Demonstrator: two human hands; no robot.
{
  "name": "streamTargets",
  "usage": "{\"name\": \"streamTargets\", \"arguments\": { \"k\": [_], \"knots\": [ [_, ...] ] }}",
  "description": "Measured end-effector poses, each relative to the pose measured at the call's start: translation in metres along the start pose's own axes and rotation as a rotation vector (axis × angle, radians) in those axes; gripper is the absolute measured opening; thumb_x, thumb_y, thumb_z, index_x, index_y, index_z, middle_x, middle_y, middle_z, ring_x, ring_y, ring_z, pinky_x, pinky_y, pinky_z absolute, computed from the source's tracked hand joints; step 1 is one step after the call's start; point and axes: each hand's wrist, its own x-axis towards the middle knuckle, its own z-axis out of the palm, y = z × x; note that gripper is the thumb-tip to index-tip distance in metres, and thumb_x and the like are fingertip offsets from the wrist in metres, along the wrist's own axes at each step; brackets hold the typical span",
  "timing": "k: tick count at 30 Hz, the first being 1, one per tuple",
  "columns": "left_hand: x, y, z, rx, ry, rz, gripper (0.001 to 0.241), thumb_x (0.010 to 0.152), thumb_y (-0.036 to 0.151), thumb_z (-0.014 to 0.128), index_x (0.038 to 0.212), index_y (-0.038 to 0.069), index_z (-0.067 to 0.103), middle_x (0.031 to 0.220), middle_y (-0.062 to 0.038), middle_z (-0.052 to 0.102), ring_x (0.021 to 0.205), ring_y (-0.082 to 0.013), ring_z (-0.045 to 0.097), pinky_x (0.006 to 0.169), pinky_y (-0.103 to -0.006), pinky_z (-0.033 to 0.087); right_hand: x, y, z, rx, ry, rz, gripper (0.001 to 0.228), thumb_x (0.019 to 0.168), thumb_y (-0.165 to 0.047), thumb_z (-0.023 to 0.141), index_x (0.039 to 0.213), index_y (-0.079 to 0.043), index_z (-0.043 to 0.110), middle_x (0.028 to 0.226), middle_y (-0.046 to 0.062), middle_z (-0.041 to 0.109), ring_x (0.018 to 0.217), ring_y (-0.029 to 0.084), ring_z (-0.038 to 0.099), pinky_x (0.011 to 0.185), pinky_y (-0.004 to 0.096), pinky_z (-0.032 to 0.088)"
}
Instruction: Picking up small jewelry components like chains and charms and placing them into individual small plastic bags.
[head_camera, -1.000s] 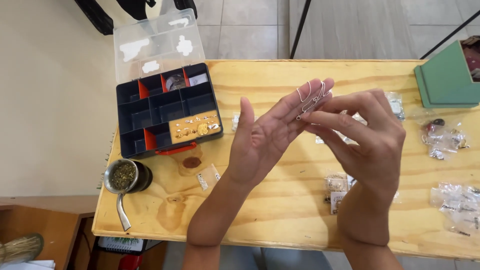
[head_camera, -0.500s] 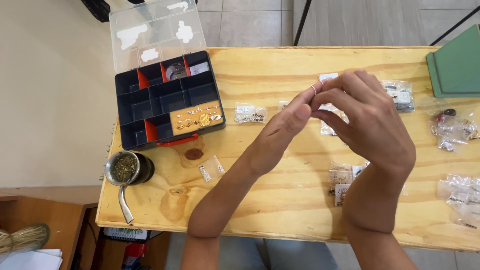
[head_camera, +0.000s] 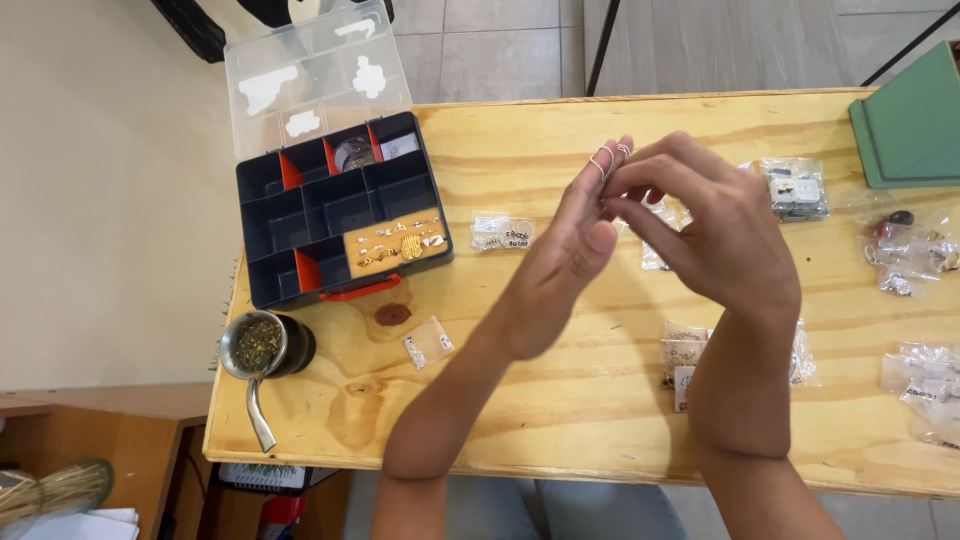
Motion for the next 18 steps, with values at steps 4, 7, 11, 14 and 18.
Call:
{"name": "streamTargets", "arguments": {
  "k": [4, 7, 11, 14, 18],
  "knots": [
    [0.004, 0.008, -0.027, 0.213, 0.061, -0.118, 0.066, 0.101, 0.053, 0.042, 0.146, 0.005, 0.038, 0.152, -0.016, 0.045, 0.136, -0.0302, 0.051, 0.111, -0.0409, 0.046, 0.000, -0.002, -0.003, 0.424, 0.126, 0.212, 0.006, 0.106, 0.012, 0.062, 0.108, 0.007, 0.060, 0.107, 0.022, 0.069, 0.088, 0.025, 0.068, 0.079, 0.030, 0.056],
    [0.007, 0.013, -0.042, 0.504, 0.243, -0.190, 0.048, 0.097, 0.053, 0.046, 0.119, 0.013, 0.061, 0.119, -0.005, 0.073, 0.106, -0.0216, 0.077, 0.084, -0.0309, 0.060, -0.005, 0.009, 0.000, 0.721, 0.208, 0.359, 0.005, 0.113, 0.002, 0.053, 0.115, 0.004, 0.048, 0.110, 0.024, 0.068, 0.092, 0.028, 0.072, 0.082, 0.030, 0.061],
    [0.009, 0.015, -0.051, 1.003, 0.401, -0.276, 0.047, 0.094, 0.060, 0.044, 0.099, 0.017, 0.062, 0.098, 0.004, 0.079, 0.088, -0.0186, 0.080, 0.070, -0.0340, 0.057, -0.007, 0.020, 0.006, 0.916, 0.219, 0.428, 0.011, 0.114, -0.013, 0.053, 0.118, -0.004, 0.047, 0.107, 0.018, 0.065, 0.103, 0.027, 0.072, 0.095, 0.035, 0.068],
    [0.006, 0.002, -0.060, 1.220, 0.443, -0.258, 0.044, 0.099, 0.058, 0.043, 0.103, 0.016, 0.056, 0.108, 0.000, 0.070, 0.091, -0.0201, 0.076, 0.065, -0.0446, 0.051, -0.007, 0.025, 0.010, 1.031, 0.189, 0.430, 0.010, 0.113, -0.013, 0.054, 0.116, -0.005, 0.048, 0.103, 0.018, 0.066, 0.099, 0.026, 0.071, 0.092, 0.034, 0.066],
    [0.005, -0.006, -0.062, 1.254, 0.424, -0.131, 0.043, 0.104, 0.045, 0.043, 0.129, 0.013, 0.056, 0.130, -0.009, 0.065, 0.097, -0.0348, 0.071, 0.071, -0.0520, 0.053, -0.008, 0.030, 0.013, 1.111, 0.174, 0.437, 0.013, 0.111, -0.016, 0.056, 0.115, -0.006, 0.049, 0.101, 0.017, 0.066, 0.098, 0.025, 0.070, 0.093, 0.035, 0.067]
  ]
}}
